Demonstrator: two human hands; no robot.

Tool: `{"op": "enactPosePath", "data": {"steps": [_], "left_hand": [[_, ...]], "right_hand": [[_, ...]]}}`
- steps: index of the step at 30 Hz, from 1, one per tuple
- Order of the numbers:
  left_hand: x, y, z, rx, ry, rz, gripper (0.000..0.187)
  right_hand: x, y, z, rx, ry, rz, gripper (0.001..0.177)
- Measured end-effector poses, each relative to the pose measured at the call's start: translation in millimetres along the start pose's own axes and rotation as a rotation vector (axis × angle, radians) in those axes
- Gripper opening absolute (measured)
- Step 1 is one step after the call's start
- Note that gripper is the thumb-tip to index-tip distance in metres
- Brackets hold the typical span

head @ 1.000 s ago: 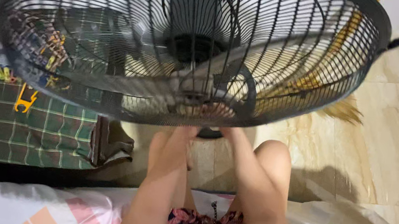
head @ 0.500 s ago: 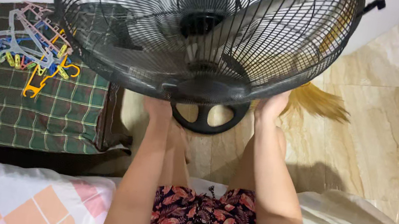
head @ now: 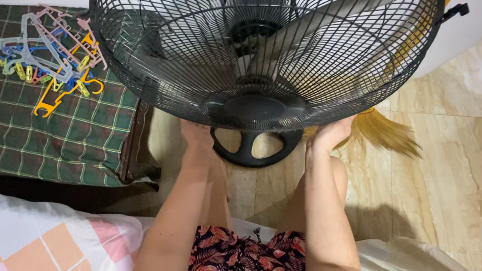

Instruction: The person removes the front grill of a standing fan and uses a broom to sweep dust off the fan blades and grill. They move the fan to a different area to clean it thoroughly before returning it to its original spot and reattaching the grill.

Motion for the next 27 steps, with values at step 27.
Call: {"op": "enactPosePath", "data": {"steps": [27], "left_hand": [[-18,25,-23,0.032,0.200,0.243,0.030]], "right_hand": [[13,12,10,0.040,0.168,0.091,0.048]]}}
Point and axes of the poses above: each hand's wrist, its own x-axis towards the middle knuckle, its own y-axis out of the palm, z = x × y, the point moved 7 cm from there along x, towards the middle knuckle, and after that the axes turned 10 degrees about x, right-handed, at the moved point
